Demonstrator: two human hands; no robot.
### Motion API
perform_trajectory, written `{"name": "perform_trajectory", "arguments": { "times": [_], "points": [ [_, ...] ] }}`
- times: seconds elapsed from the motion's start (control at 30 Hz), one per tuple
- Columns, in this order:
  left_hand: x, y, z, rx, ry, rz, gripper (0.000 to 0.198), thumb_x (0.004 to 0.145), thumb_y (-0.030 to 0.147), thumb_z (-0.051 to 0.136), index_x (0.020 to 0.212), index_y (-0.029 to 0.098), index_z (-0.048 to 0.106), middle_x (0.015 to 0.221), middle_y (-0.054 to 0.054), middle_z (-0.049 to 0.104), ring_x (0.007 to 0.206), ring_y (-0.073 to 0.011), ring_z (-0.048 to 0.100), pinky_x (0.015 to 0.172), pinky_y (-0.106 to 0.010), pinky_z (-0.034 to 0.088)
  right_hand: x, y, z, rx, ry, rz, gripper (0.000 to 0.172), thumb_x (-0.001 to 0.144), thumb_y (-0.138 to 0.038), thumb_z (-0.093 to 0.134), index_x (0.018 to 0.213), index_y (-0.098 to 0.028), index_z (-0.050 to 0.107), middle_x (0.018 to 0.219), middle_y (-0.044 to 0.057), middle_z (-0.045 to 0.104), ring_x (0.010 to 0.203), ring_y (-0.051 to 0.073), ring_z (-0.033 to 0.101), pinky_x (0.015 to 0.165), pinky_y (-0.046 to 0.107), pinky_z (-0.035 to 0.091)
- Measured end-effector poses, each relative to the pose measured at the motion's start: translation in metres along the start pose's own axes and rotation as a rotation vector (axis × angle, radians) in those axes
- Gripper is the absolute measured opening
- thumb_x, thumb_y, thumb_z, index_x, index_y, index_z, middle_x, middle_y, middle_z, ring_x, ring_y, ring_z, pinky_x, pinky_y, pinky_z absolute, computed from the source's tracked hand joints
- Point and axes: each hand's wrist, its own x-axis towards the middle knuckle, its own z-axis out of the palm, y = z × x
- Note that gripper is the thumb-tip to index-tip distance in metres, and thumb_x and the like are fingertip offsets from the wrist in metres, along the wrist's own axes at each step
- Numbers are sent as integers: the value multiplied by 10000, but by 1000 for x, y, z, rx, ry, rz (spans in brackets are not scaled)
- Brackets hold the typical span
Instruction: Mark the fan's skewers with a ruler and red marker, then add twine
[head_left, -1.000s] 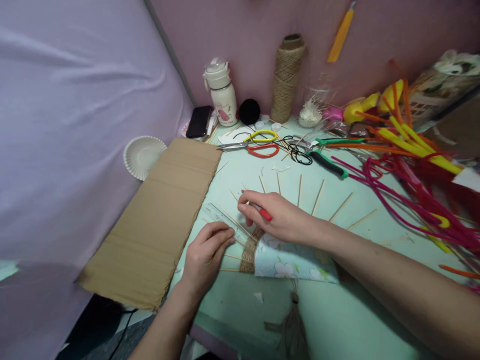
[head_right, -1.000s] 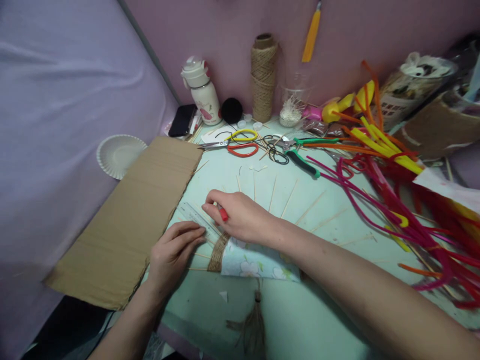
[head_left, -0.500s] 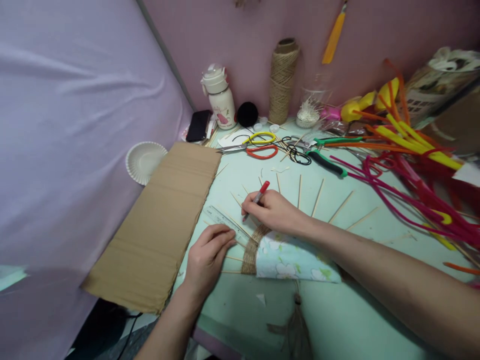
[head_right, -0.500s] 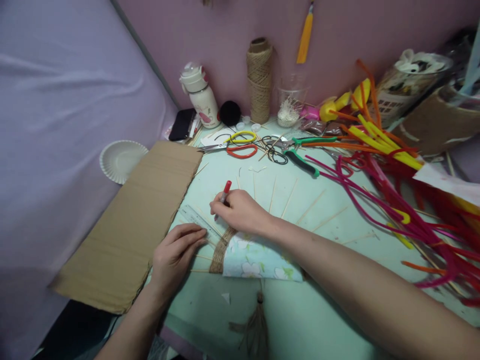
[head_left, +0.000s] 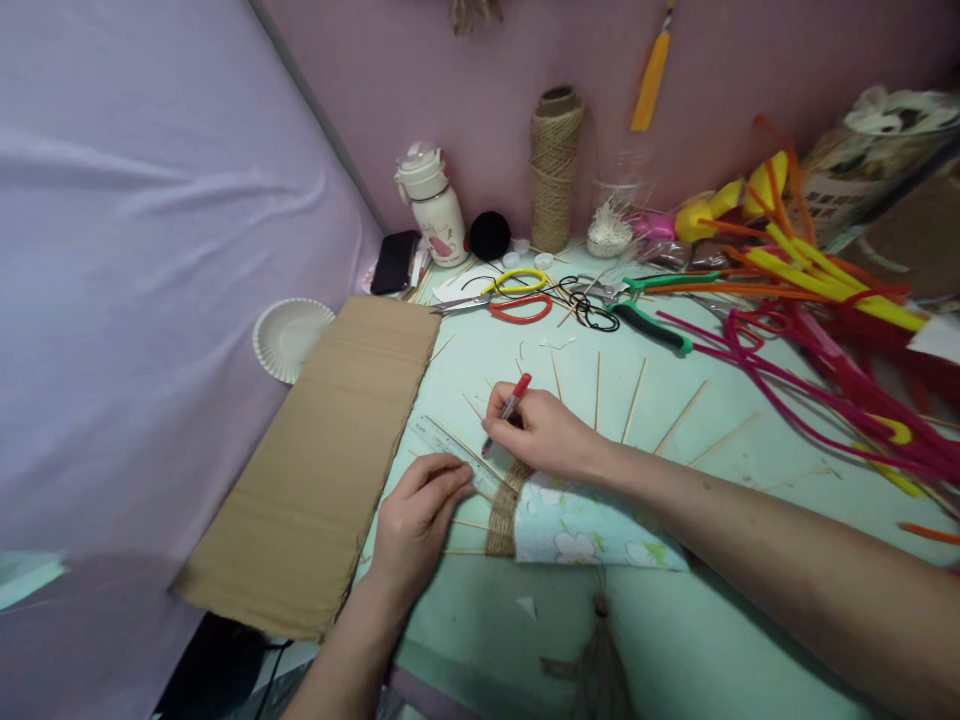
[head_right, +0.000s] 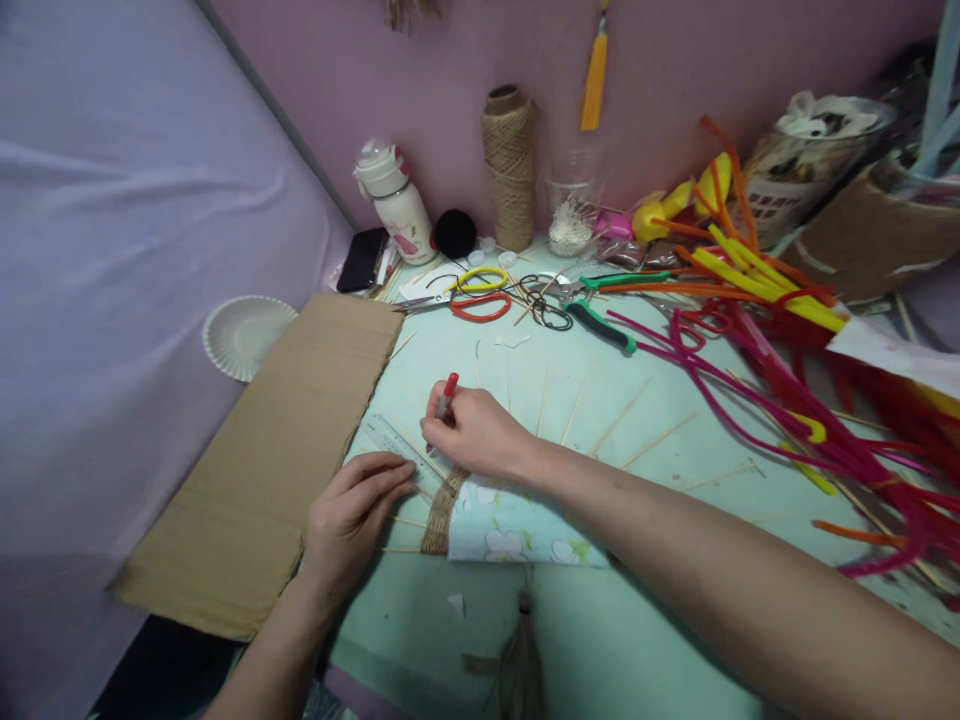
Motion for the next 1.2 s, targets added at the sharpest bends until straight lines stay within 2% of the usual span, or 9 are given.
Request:
{"name": "perform_trajectory", "arguments": {
  "times": [1.2],
  "points": [
    [2,-2,1,-16,-23,-14,191,813,107,637,974,192,697,963,-55,654,886,-133,636,802,-255,543,1,1,1,-18,-28,0,104,820,-163,523,717,-176,514,559,-47,533,520,93,481,560,217,332]
  ]
}}
